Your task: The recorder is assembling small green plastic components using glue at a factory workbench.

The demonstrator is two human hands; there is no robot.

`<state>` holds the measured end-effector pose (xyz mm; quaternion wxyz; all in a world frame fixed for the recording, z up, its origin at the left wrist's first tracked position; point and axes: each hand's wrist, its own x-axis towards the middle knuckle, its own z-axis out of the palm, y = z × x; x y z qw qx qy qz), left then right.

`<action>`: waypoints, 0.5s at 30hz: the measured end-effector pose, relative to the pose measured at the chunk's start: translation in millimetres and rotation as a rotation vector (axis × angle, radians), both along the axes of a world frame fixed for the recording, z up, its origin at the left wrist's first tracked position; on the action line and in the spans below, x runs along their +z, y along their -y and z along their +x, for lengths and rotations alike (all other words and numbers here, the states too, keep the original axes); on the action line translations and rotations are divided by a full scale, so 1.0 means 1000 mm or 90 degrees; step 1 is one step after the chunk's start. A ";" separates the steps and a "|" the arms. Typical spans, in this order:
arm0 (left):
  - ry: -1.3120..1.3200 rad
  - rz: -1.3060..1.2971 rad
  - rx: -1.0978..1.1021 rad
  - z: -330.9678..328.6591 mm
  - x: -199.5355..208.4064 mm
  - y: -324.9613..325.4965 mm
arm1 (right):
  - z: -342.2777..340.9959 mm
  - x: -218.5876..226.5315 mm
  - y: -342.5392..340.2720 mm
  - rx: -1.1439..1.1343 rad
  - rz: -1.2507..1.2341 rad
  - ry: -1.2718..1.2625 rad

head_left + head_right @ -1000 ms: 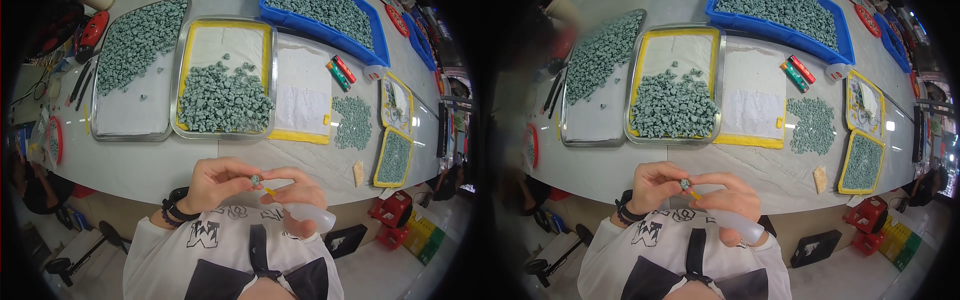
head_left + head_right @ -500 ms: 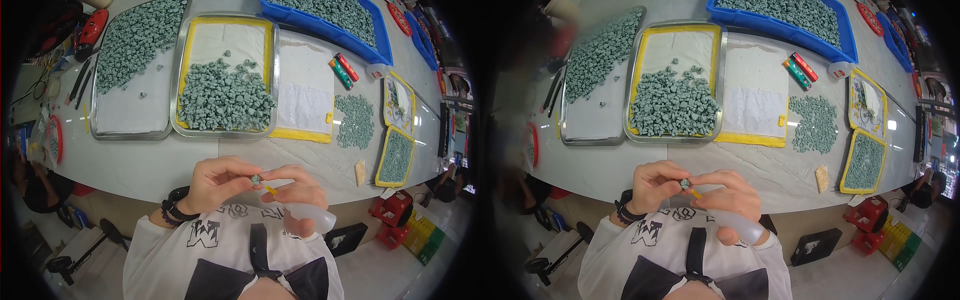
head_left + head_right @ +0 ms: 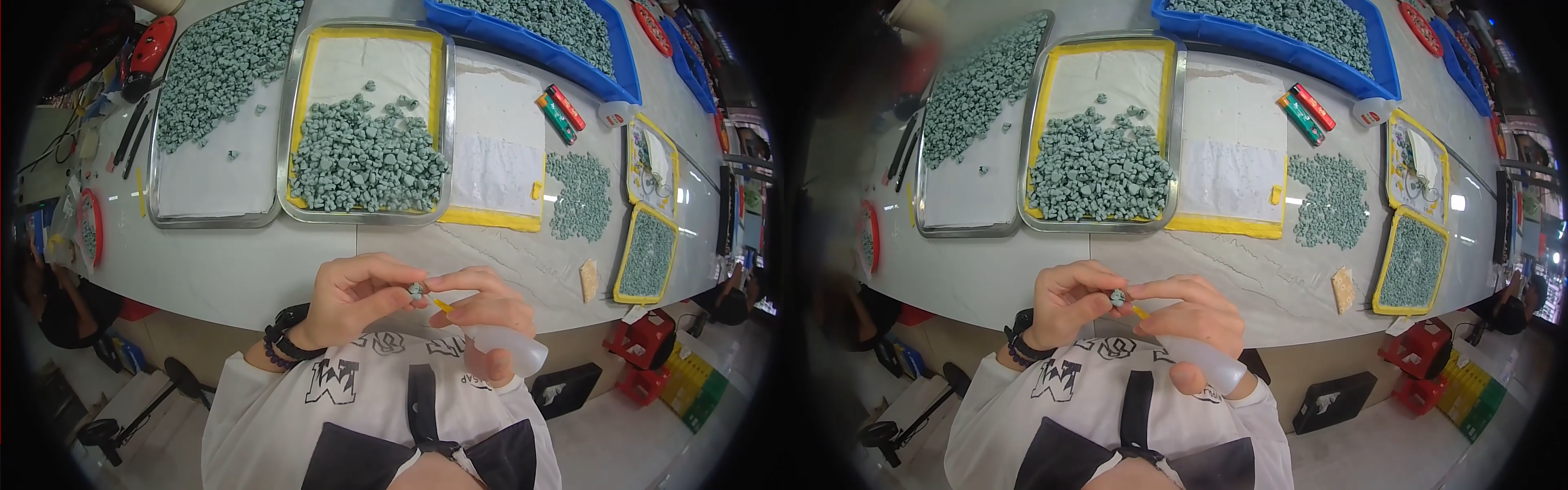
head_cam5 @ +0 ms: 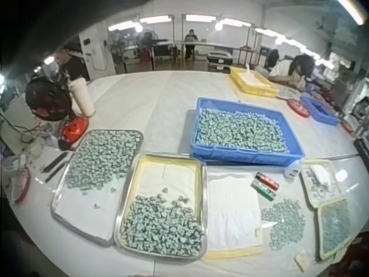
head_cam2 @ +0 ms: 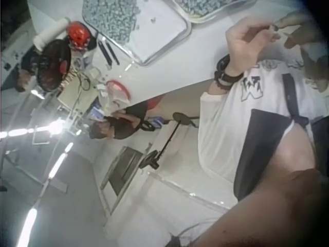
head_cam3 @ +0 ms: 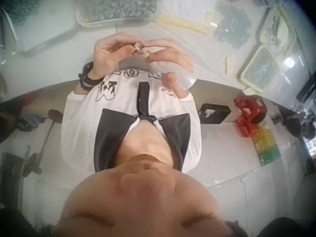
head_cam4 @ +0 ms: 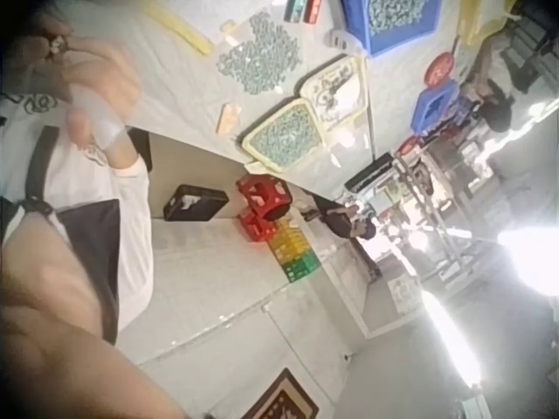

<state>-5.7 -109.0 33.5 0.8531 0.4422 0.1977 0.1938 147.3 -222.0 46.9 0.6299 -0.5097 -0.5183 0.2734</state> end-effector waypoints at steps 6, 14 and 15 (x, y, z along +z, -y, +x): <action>-0.029 0.020 0.042 -0.003 -0.007 0.000 | 0.009 -0.005 0.008 -0.081 -0.037 0.073; 0.012 0.037 0.029 -0.002 -0.009 -0.005 | 0.050 -0.045 0.006 -0.077 -0.210 0.575; 0.014 0.037 0.027 -0.002 -0.010 -0.005 | 0.050 -0.045 0.007 -0.083 -0.209 0.585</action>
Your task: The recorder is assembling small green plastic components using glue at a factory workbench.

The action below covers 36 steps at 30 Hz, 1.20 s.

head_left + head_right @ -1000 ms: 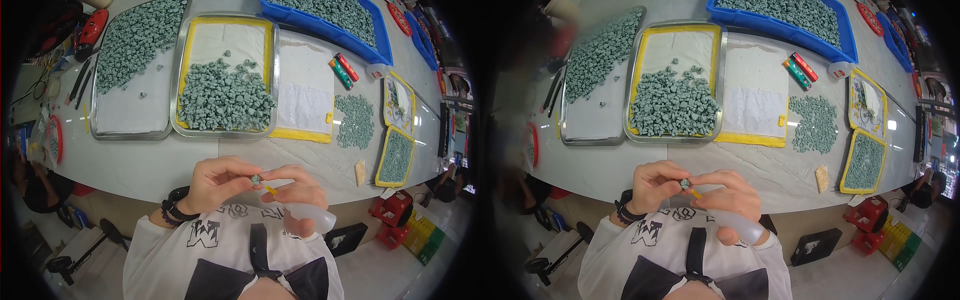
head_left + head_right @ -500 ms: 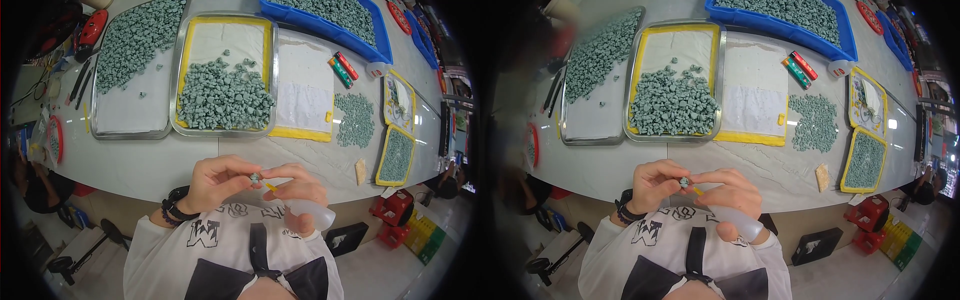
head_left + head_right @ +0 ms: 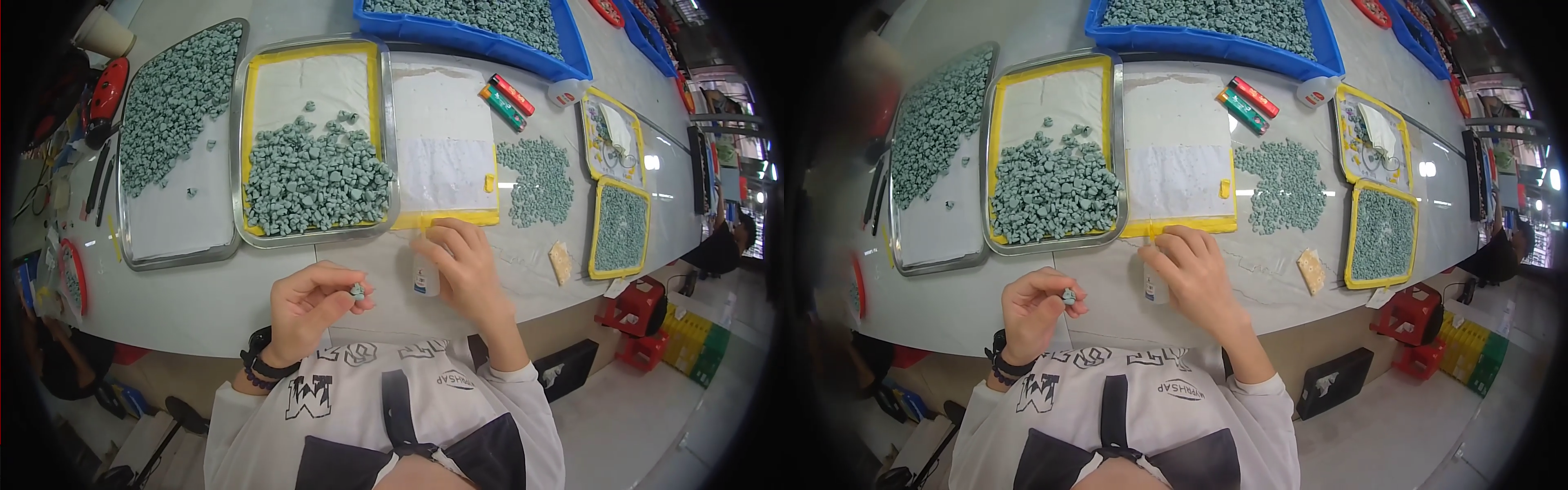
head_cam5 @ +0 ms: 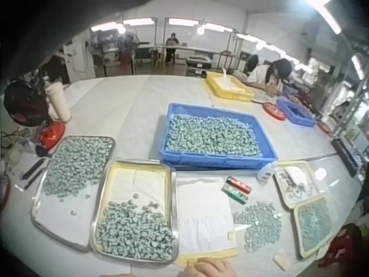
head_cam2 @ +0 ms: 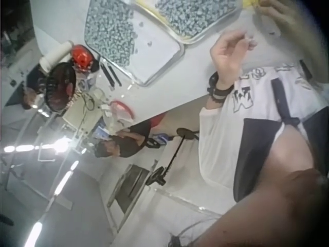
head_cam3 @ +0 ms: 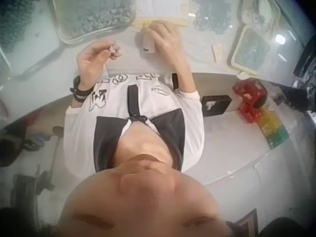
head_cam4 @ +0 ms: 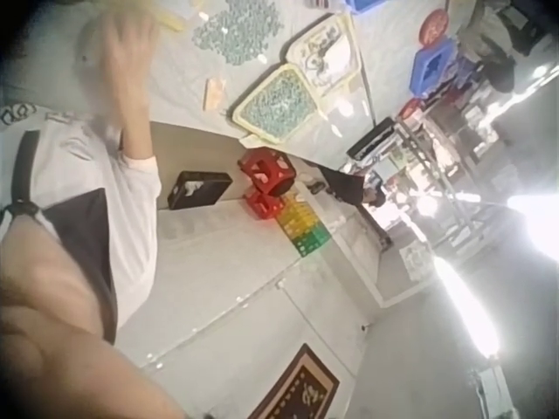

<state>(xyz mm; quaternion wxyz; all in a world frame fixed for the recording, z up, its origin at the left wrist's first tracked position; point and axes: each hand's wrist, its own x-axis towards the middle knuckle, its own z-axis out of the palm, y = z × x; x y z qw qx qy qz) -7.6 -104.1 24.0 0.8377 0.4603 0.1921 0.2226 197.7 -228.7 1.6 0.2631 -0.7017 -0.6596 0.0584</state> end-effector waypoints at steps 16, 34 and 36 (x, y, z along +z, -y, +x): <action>-0.015 -0.058 -0.031 -0.004 0.002 0.001 | 0.110 -0.004 -0.018 -0.252 0.024 0.158; -0.079 -0.104 -0.048 0.001 0.009 0.001 | 0.008 0.057 -0.001 -0.141 0.167 -0.137; -0.087 -0.122 -0.059 -0.002 0.012 0.002 | -0.031 0.070 -0.005 0.039 0.195 -0.182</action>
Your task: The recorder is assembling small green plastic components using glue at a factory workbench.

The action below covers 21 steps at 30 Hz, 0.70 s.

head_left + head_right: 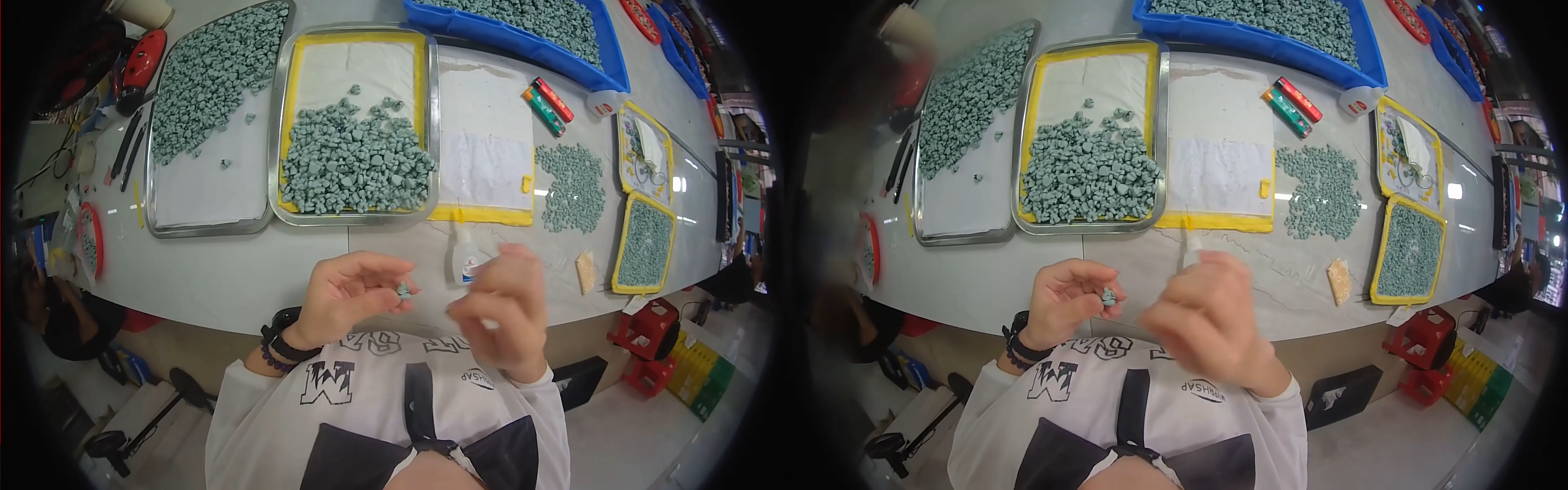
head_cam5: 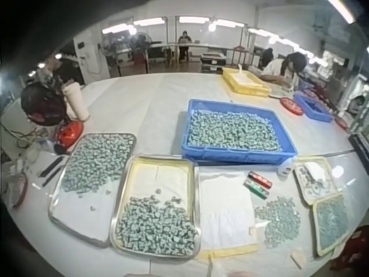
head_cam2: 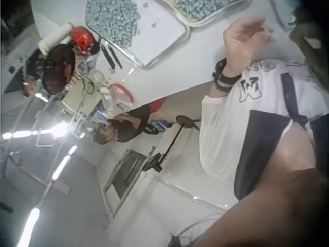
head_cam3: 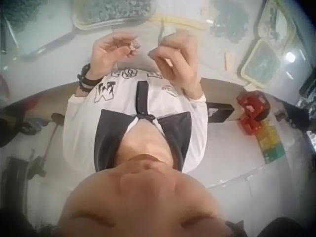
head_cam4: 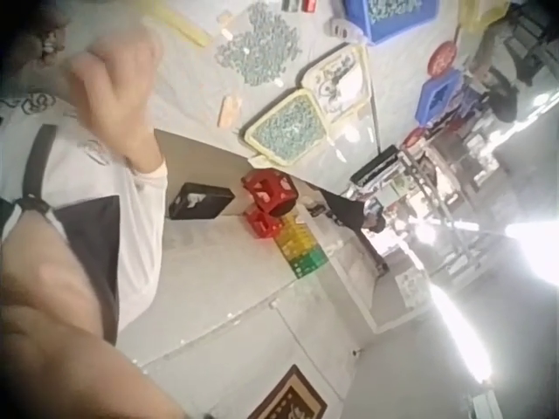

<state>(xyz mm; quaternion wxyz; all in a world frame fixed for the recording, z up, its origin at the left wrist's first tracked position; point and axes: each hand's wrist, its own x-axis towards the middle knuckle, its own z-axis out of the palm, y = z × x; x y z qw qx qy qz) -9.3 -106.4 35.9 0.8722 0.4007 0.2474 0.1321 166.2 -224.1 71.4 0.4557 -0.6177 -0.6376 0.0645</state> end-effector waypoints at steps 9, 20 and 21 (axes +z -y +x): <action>0.044 0.017 -0.008 0.003 -0.004 0.003 | -0.020 -0.022 -0.008 -0.007 -0.034 -0.096; 0.045 0.030 -0.016 0.005 -0.003 0.001 | -0.021 -0.021 -0.007 -0.039 -0.054 -0.038; 0.046 0.049 -0.016 0.005 -0.004 0.001 | -0.021 -0.022 -0.006 -0.042 -0.051 -0.036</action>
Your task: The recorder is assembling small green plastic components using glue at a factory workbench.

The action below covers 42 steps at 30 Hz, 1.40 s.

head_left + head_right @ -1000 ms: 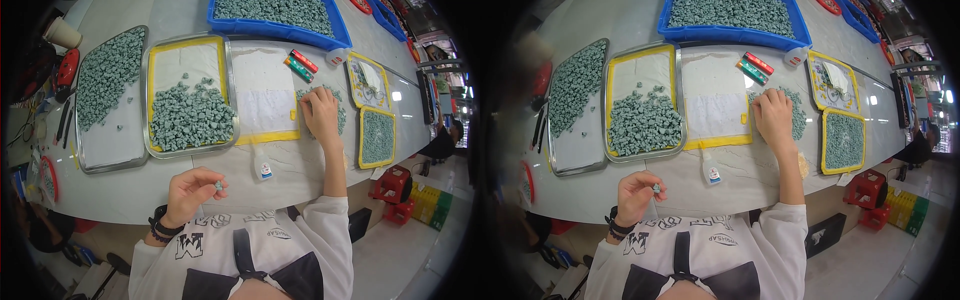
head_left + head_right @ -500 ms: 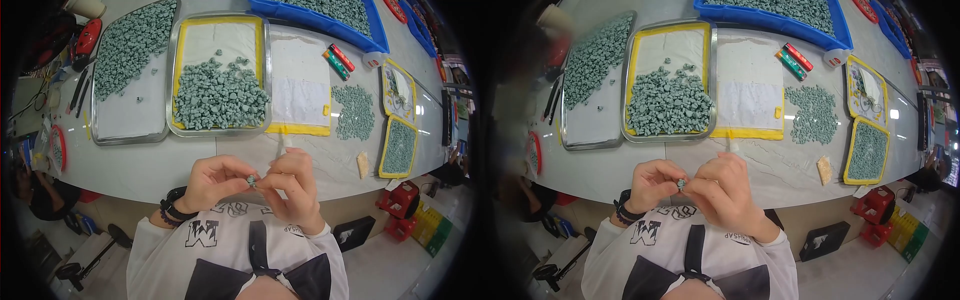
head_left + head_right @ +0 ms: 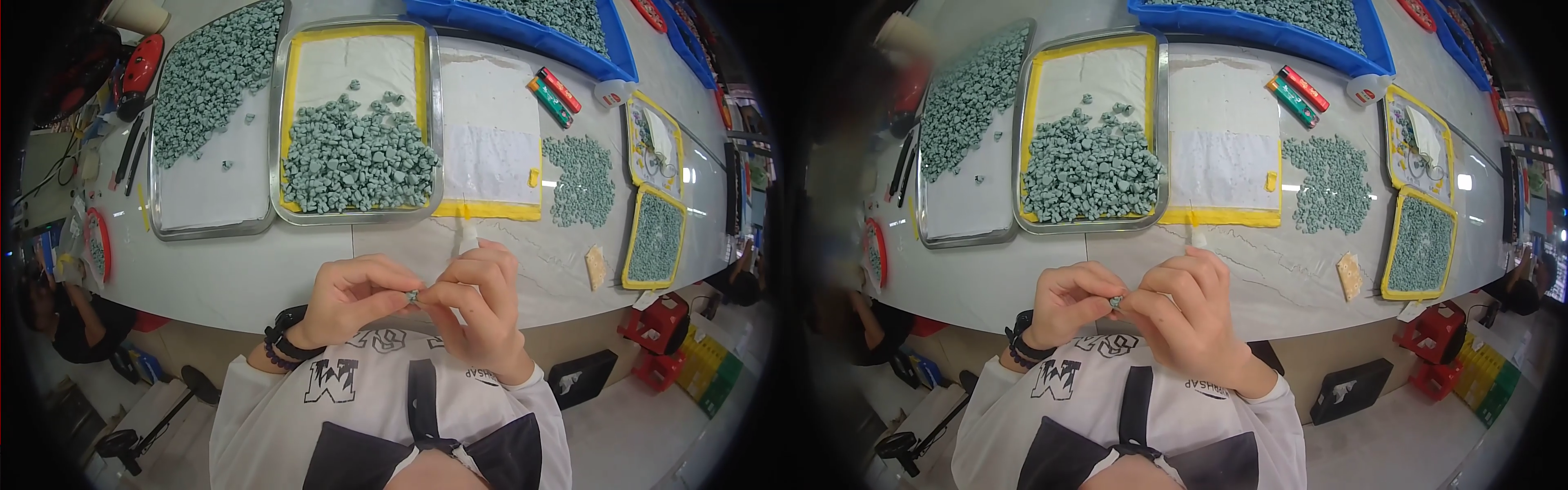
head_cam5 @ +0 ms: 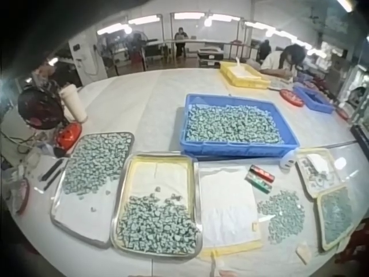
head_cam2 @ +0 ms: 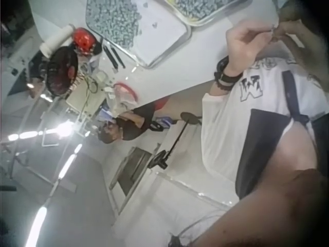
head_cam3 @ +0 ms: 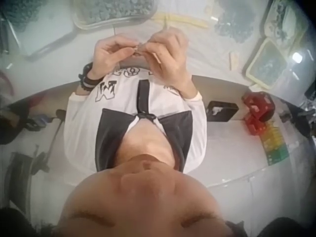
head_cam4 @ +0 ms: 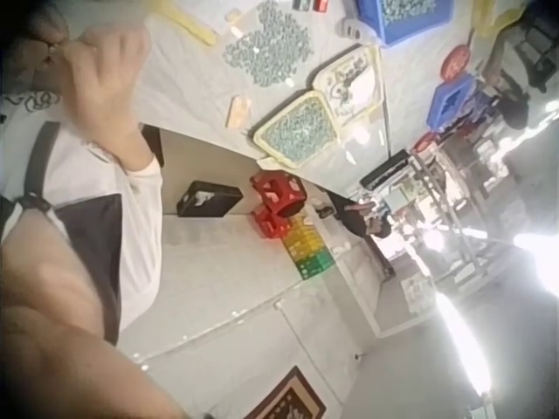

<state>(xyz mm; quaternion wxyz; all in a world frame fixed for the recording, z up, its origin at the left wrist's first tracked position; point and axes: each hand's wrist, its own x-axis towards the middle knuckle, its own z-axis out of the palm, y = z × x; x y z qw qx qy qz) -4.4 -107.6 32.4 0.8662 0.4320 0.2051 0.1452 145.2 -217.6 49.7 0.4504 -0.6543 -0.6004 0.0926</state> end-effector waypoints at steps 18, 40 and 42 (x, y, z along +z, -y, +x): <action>0.063 0.068 -0.082 0.001 0.005 -0.005 | 0.003 0.002 0.011 -0.006 0.034 -0.039; 0.087 0.074 -0.023 0.000 0.001 0.002 | 0.000 0.004 0.008 -0.032 0.037 -0.031; 0.080 0.063 -0.004 0.001 0.002 0.003 | 0.000 0.005 0.008 -0.035 0.027 -0.036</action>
